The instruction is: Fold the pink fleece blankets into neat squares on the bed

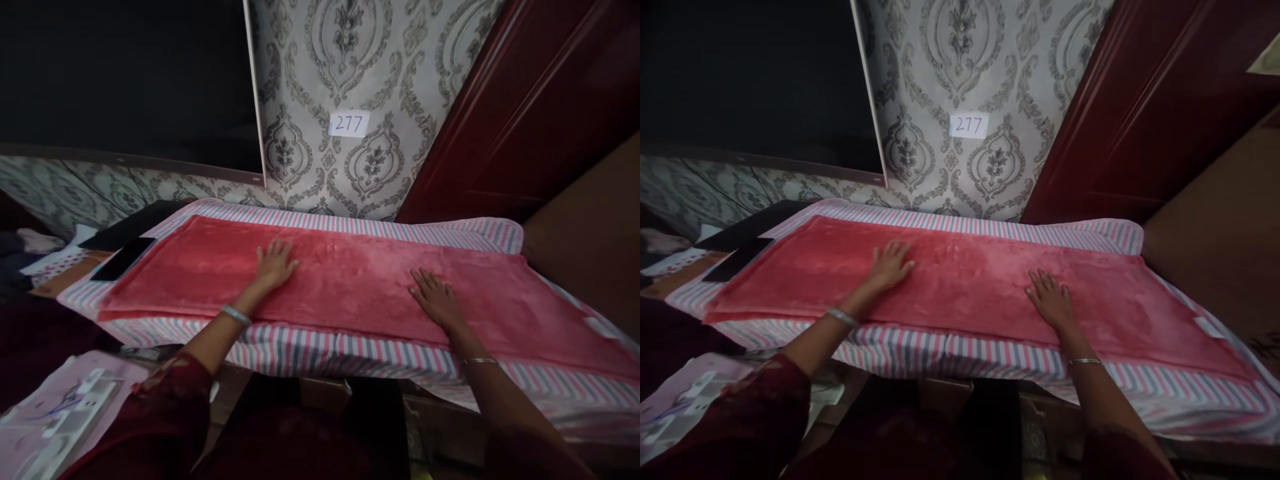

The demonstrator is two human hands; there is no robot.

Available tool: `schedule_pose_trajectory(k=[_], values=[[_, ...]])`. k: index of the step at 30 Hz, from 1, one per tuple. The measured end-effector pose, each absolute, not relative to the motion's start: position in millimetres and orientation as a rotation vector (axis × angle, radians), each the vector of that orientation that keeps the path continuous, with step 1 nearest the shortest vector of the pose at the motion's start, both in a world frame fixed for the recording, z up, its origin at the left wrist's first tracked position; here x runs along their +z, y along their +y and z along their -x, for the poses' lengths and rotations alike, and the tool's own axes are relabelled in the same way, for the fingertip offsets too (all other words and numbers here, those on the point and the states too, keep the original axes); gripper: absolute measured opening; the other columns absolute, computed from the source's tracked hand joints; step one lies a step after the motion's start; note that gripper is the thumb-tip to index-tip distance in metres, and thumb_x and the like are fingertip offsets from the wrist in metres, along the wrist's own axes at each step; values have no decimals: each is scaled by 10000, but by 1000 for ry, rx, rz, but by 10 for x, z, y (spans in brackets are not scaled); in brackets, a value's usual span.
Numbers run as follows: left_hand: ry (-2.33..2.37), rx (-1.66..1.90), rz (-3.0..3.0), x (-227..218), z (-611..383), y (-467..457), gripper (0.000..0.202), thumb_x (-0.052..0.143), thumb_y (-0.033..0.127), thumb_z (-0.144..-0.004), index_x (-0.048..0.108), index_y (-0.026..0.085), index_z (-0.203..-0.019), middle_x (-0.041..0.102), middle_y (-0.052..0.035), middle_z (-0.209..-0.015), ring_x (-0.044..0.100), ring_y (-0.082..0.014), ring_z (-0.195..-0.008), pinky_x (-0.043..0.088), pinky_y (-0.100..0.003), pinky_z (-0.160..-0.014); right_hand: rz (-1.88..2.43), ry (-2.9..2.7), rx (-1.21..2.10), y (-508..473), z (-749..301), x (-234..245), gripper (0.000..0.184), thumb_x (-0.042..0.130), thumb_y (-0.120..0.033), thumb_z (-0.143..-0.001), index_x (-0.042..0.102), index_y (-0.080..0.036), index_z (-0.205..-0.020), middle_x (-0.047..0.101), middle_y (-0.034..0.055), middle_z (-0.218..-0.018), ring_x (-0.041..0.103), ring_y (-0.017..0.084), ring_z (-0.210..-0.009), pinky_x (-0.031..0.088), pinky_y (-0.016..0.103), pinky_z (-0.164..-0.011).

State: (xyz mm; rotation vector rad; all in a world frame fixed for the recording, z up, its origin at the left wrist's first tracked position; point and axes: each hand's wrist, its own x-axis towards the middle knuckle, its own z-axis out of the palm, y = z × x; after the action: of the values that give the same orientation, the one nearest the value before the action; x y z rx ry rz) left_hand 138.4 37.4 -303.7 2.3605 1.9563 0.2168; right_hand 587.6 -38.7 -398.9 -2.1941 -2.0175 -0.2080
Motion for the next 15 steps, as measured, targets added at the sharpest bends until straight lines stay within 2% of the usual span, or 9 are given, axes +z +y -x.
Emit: schedule_pose_trajectory(k=[6,10,15], values=[[2223,193,-2224,-3344,-543,267,676,322,555,-1001,302,262,-1609,220,-118,-1697,197,-362,-1556,182,-665,-1207,2225,-1999,-195,-394,-5863,-3974,625,228,-505,-1013,382,-278,-1575,312,74,-1662,295,327,-1518,328,653,-1151],[2220,153,-2199,-3446,-503,219,676,319,530,-1003,278,251,-1618,167,-116,-1707,139,-373,-1568,177,-688,-1196,2204,-2001,-192,-418,-5879,-3968,637,216,-508,-1007,374,-275,-1578,348,89,-1645,325,331,-1504,334,663,-1142],[2191,167,-2179,-3436,-548,160,687,332,540,-1005,267,243,-1621,154,-111,-1712,104,-369,-1573,149,-668,-1212,2157,-2043,-220,-434,-5955,-4032,670,194,-519,-1001,378,-237,-1581,371,146,-1625,356,364,-1481,382,679,-1087]])
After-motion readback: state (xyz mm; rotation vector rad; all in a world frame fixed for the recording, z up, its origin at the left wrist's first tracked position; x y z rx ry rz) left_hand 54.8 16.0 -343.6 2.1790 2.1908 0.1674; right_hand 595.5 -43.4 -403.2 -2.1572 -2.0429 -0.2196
